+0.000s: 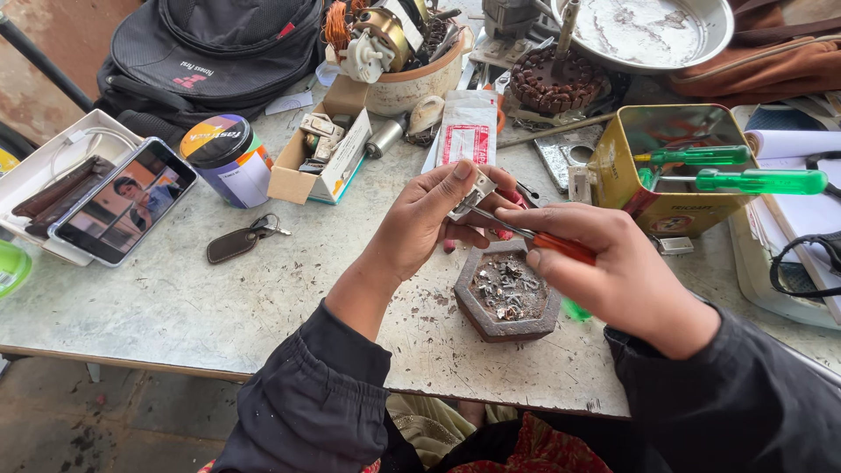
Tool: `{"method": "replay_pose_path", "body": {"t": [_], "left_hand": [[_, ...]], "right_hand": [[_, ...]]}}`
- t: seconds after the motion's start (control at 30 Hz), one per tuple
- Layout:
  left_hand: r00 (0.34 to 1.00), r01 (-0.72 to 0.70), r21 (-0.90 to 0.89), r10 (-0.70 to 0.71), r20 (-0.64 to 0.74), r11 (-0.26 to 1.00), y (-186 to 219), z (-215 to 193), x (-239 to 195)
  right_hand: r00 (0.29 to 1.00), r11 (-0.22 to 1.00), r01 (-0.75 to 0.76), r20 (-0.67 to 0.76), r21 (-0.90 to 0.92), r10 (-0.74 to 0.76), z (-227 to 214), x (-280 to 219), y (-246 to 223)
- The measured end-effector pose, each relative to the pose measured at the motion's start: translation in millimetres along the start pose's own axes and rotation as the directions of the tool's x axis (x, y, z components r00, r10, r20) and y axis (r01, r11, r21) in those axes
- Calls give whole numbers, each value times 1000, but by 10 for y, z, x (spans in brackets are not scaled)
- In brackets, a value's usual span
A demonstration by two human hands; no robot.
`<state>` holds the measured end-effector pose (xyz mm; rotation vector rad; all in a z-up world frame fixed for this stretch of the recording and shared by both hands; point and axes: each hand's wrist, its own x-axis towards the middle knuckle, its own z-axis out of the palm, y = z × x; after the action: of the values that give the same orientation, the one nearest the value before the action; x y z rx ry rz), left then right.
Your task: The person uses pliers and a screwdriver to manipulate small metal components on a cluttered workbench. They repeatedly pick up, adjust, and place small parts into a hexagonal tray while a smartphone plays a video nearby.
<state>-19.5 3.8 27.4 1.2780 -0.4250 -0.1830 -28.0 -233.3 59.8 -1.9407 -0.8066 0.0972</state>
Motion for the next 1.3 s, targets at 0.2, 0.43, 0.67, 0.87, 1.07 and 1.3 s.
{"method": "replay_pose_path", "body": {"t": [0.2, 0.43, 0.67, 0.87, 1.07, 1.3], "left_hand": [[993, -108, -31, 106, -56, 994, -44, 39, 25], [975, -195, -70, 186, -119, 978, -53, 44, 6], [972, -200, 64, 206, -116, 978, -113, 70, 14], [972, -213, 31, 215, -99, 977, -239, 46, 42], [879, -409, -31, 385, -282, 912, -382, 144, 118], [729, -562, -25, 481, -488, 827, -334, 352, 95]], "right_hand": [[948, 821, 231, -69, -522, -311, 123, -102, -151], [964, 900, 184, -105, -396, -243, 101, -102, -154], [961, 898, 203, -94, -391, -258, 77, -85, -124], [979, 904, 135, -87, -405, -185, 64, -96, -91], [976, 904, 167, -63, -393, -208, 255, -98, 8], [950, 893, 253, -81, -372, -303, 437, -165, 65]]}}
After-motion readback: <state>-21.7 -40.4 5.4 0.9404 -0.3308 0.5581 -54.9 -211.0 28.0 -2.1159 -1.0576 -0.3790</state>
